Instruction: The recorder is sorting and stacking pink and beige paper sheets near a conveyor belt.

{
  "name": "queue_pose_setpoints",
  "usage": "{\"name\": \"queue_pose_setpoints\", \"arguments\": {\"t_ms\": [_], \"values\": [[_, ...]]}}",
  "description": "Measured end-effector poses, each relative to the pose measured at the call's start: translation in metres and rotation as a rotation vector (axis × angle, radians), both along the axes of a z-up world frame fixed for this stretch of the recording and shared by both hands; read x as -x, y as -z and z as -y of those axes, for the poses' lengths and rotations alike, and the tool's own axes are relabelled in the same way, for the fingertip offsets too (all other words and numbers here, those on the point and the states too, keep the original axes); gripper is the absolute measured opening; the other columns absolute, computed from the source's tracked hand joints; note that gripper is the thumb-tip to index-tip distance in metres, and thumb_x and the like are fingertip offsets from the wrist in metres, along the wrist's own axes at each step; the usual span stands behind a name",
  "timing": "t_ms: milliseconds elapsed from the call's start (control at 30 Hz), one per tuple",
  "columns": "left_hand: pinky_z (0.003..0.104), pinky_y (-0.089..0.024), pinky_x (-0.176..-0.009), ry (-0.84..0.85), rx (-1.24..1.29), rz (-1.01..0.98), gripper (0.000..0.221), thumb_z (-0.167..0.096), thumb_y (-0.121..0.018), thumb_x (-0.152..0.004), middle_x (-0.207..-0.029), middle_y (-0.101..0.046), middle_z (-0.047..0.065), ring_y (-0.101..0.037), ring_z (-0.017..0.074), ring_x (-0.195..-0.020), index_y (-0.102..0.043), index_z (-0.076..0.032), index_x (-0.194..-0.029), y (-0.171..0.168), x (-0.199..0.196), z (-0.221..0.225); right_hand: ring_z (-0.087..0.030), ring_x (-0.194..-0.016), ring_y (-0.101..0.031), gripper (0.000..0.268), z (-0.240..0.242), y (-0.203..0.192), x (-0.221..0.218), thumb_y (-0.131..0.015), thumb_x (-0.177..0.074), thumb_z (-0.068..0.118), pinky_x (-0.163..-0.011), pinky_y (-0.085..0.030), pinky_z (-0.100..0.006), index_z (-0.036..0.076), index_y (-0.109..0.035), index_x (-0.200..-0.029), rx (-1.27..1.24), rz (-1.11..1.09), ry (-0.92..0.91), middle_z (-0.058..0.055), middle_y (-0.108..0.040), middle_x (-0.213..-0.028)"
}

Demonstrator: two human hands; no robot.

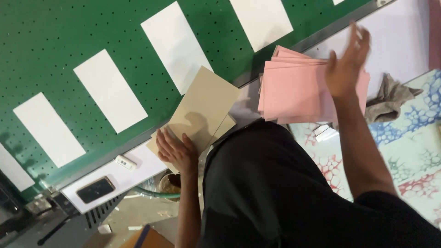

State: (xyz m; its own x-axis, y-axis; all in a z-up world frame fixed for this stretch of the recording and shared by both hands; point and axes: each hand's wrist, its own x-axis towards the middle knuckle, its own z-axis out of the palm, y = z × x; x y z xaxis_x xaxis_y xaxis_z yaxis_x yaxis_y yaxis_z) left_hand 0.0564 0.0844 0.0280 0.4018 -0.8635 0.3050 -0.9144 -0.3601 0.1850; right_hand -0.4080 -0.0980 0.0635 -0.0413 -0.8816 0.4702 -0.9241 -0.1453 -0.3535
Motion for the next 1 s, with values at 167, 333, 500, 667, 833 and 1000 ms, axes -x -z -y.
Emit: {"name": "queue_pose_setpoints", "arguments": {"t_ms": [167, 333, 500, 667, 833, 1000], "values": [[0.053, -0.026, -0.119, 0.216, 0.025, -0.183, 0.068, -0.023, -0.048, -0.104, -0.163, -0.039, 0.026, -0.038, 0.0401, -0.151, -0.025, 0.005, -0.161, -0.017, 0.008, 0.034, -0.043, -0.157, -0.028, 0.063, 0.123, 0.044, 0.007, -0.056, -0.11, 0.0, -0.128, -0.028, -0.053, 0.013, -0.031, -0.167, -0.276, -0.388, -0.326, -0.027, -0.024, -0.172], [0.051, -0.026, -0.118, 0.242, 0.082, -0.363, 0.073, -0.024, -0.06, -0.104, -0.151, -0.051, 0.019, -0.047, 0.0353, -0.138, -0.023, 0.006, -0.159, -0.019, 0.036, 0.093, -0.036, -0.15, -0.031, 0.065, 0.147, 0.076, 0.0, -0.06, -0.095, 0.003, -0.119, -0.028, -0.051, 0.023, -0.048, -0.155, -0.206, -0.793, -0.547, -0.018, -0.031, -0.166], [0.049, -0.03, -0.118, 0.298, 0.143, -0.328, 0.068, -0.018, -0.065, -0.103, -0.143, -0.063, 0.013, -0.054, 0.0317, -0.133, -0.028, 0.002, -0.157, -0.006, 0.026, 0.072, -0.035, -0.149, -0.037, 0.034, 0.156, 0.0, -0.036, -0.069, -0.091, 0.011, -0.119, -0.028, -0.056, 0.016, -0.069, -0.125, 0.046, -0.624, -0.546, -0.014, -0.043, -0.162], [0.053, -0.035, -0.117, 0.307, 0.068, -0.324, 0.056, -0.014, -0.065, -0.099, -0.148, -0.054, 0.017, -0.051, 0.033, -0.134, -0.042, -0.004, -0.149, -0.012, 0.009, 0.055, -0.031, -0.142, -0.043, 0.02, 0.129, -0.122, -0.109, -0.083, -0.093, 0.016, -0.112, -0.028, -0.052, 0.006, -0.067, -0.086, 0.189, -0.31, -0.595, -0.007, -0.057, -0.145], [0.048, -0.042, -0.118, 0.279, 0.169, -0.733, 0.044, -0.017, -0.065, -0.104, -0.157, -0.045, 0.016, -0.047, 0.0355, -0.145, -0.054, -0.01, -0.146, -0.039, 0.026, 0.096, -0.033, -0.138, -0.045, 0.033, 0.054, -0.196, -0.169, -0.085, -0.093, 0.016, -0.113, -0.028, -0.051, 0.002, -0.062, -0.074, 0.005, -0.054, -0.723, -0.009, -0.063, -0.141], [0.044, -0.037, -0.12, 0.318, 0.306, -1.587, 0.058, -0.042, -0.042, -0.112, -0.164, -0.036, 0.011, -0.041, 0.0296, -0.149, -0.038, -0.007, -0.159, -0.042, 0.023, 0.143, -0.034, -0.138, -0.045, 0.031, -0.028, -0.242, -0.208, -0.079, -0.086, 0.017, -0.115, -0.032, -0.046, 0.001, -0.058, -0.069, -0.237, 0.263, -0.911, -0.011, -0.063, -0.139]]}}
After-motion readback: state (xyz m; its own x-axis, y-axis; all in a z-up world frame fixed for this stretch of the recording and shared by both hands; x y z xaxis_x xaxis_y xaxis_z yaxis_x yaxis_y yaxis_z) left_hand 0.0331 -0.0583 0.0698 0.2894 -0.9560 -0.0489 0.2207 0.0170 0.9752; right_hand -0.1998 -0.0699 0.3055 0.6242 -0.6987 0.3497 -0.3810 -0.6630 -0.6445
